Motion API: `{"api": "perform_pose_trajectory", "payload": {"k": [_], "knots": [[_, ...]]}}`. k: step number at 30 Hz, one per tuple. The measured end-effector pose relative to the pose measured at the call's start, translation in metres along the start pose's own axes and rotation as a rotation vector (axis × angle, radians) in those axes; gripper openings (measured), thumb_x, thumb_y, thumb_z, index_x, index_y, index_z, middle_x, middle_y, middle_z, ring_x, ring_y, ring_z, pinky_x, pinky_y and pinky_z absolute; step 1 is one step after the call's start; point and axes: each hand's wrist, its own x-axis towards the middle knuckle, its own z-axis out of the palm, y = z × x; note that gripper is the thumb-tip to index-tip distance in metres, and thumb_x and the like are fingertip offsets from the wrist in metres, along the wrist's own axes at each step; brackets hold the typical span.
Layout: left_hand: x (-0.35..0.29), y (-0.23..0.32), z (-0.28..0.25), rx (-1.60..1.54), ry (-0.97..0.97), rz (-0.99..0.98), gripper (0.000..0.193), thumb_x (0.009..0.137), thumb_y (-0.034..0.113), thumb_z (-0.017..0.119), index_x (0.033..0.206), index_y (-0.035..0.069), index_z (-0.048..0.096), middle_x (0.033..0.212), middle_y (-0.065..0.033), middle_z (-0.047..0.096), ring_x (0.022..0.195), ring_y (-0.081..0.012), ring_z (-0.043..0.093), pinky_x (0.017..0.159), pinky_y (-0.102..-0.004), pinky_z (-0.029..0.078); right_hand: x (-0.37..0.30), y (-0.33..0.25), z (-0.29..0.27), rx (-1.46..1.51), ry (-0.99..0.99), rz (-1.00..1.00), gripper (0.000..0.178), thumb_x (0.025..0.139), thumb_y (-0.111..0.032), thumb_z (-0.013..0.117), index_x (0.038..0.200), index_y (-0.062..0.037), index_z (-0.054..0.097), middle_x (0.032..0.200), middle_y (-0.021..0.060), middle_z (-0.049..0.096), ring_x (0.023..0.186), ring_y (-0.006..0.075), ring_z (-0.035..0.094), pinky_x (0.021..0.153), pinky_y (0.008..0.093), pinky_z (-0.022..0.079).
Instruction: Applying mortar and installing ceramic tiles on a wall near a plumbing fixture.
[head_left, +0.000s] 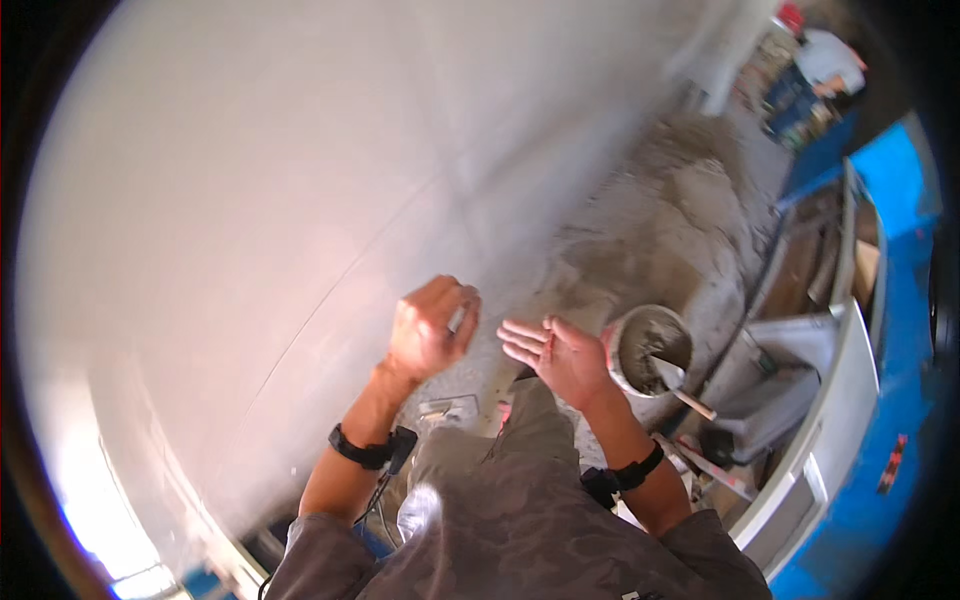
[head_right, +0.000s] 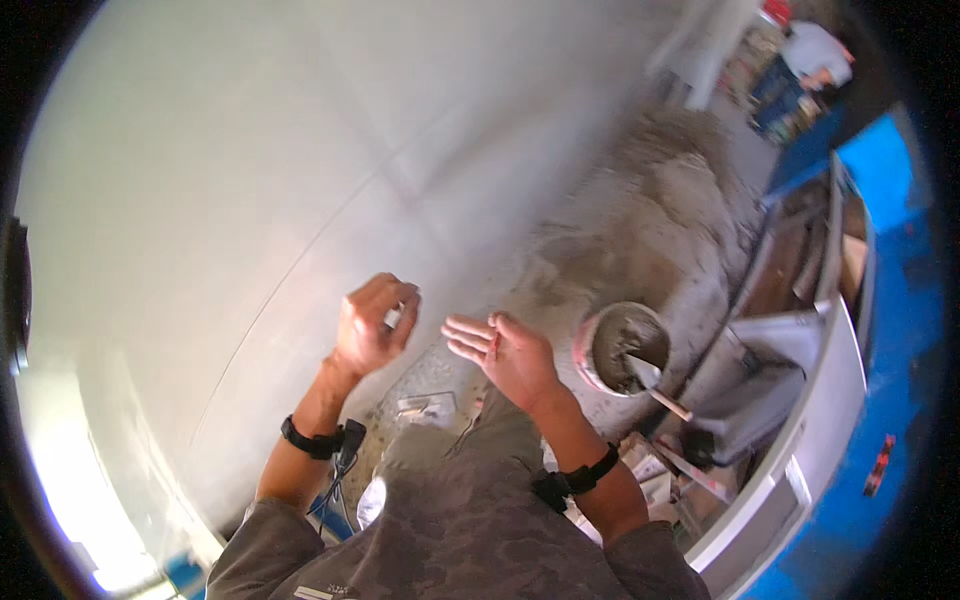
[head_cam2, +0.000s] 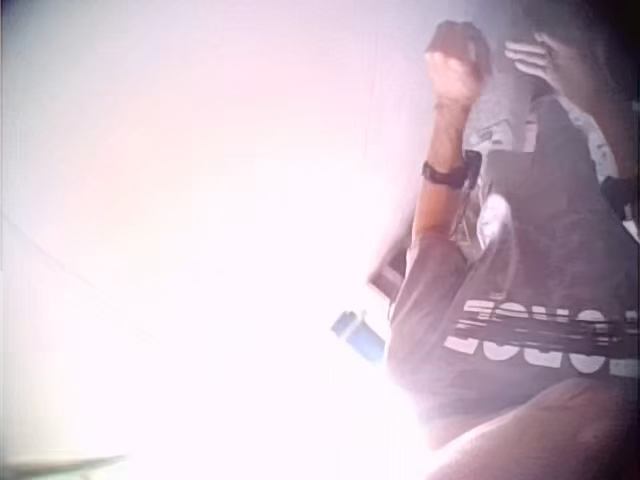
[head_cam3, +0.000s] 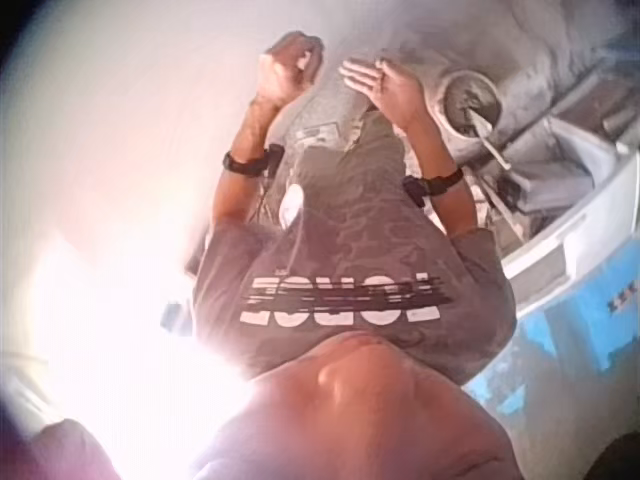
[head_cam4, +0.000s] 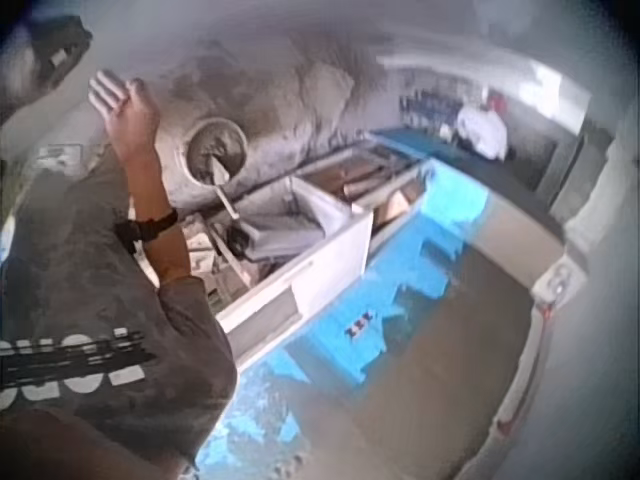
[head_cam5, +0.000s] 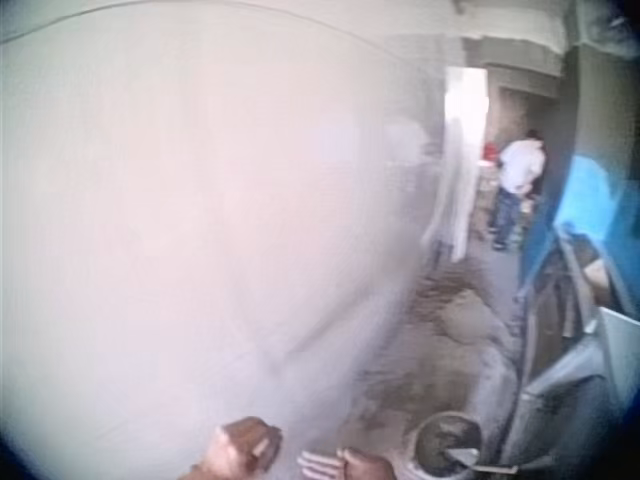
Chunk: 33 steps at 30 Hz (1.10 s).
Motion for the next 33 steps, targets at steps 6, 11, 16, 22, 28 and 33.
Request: {"api": "perform_pose_trajectory", "payload": {"k": [6, 11, 16, 22, 28, 33], "knots": [[-0.248, 0.036, -0.122, -0.001, 0.052, -0.267, 0.025, 0.083, 0.006, 0.078, 0.106, 0.003, 0.068, 0.085, -0.0120, 0.068, 0.073, -0.0287, 0.068, 0.064, -0.0393, 0.056, 0.033, 0.218, 0.069, -0.077, -0.020, 0.275, 0.028, 0.106, -0.026, 0.051, 0.083, -0.0103, 0.057, 0.139, 0.0261, 0.059, 0.127, 0.0319, 0.056, 0.113, 0.0477, 0.039], [-0.465, 0.027, -0.181, 0.177, 0.186, -0.551, 0.021, 0.085, 0.016, 0.071, 0.095, 0.002, 0.059, 0.090, -0.0145, 0.064, 0.080, -0.0358, 0.067, 0.068, -0.0456, 0.057, 0.032, 0.449, 0.109, -0.384, 0.000, 0.656, 0.045, 0.109, -0.029, 0.039, 0.131, 0.0034, 0.061, 0.143, 0.0203, 0.059, 0.140, 0.0300, 0.050, 0.120, 0.0422, 0.036], [-0.664, 0.056, -0.239, 0.367, 0.534, -0.820, 0.013, 0.085, 0.008, 0.065, 0.094, 0.000, 0.060, 0.089, -0.0173, 0.063, 0.080, -0.0385, 0.066, 0.070, -0.0479, 0.056, 0.009, 0.673, 0.117, -0.490, -0.137, 0.985, 0.035, 0.108, -0.025, 0.040, 0.117, -0.0017, 0.063, 0.139, 0.0226, 0.062, 0.134, 0.0332, 0.054, 0.116, 0.0454, 0.040], [-0.791, 0.139, -0.309, 0.410, 0.935, -1.226, 0.016, 0.088, 0.008, 0.065, 0.101, -0.001, 0.064, 0.091, -0.0187, 0.067, 0.083, -0.0411, 0.067, 0.071, -0.0492, 0.055, -0.055, 0.849, 0.189, -0.684, -0.265, 1.298, 0.021, 0.104, -0.015, 0.043, 0.099, -0.0034, 0.060, 0.123, 0.0265, 0.067, 0.118, 0.0347, 0.063, 0.109, 0.0457, 0.047], [-0.882, 0.168, -0.347, 0.623, 1.062, -1.496, 0.013, 0.084, 0.010, 0.067, 0.093, 0.000, 0.067, 0.090, -0.0200, 0.068, 0.082, -0.0403, 0.068, 0.072, -0.0493, 0.056, -0.090, 0.990, 0.170, -0.834, -0.277, 1.476, 0.019, 0.101, -0.013, 0.051, 0.089, -0.0069, 0.064, 0.096, 0.0084, 0.070, 0.094, 0.0193, 0.066, 0.089, 0.0354, 0.053], [-0.963, 0.167, -0.386, 0.681, 1.112, -1.668, 0.015, 0.086, 0.012, 0.068, 0.096, 0.001, 0.071, 0.092, -0.0181, 0.069, 0.084, -0.0391, 0.069, 0.075, -0.0479, 0.057, -0.108, 1.089, 0.191, -0.871, -0.265, 1.610, 0.011, 0.099, -0.009, 0.056, 0.091, -0.0095, 0.064, 0.086, 0.0009, 0.063, 0.080, 0.0130, 0.061, 0.070, 0.0310, 0.050]]}}
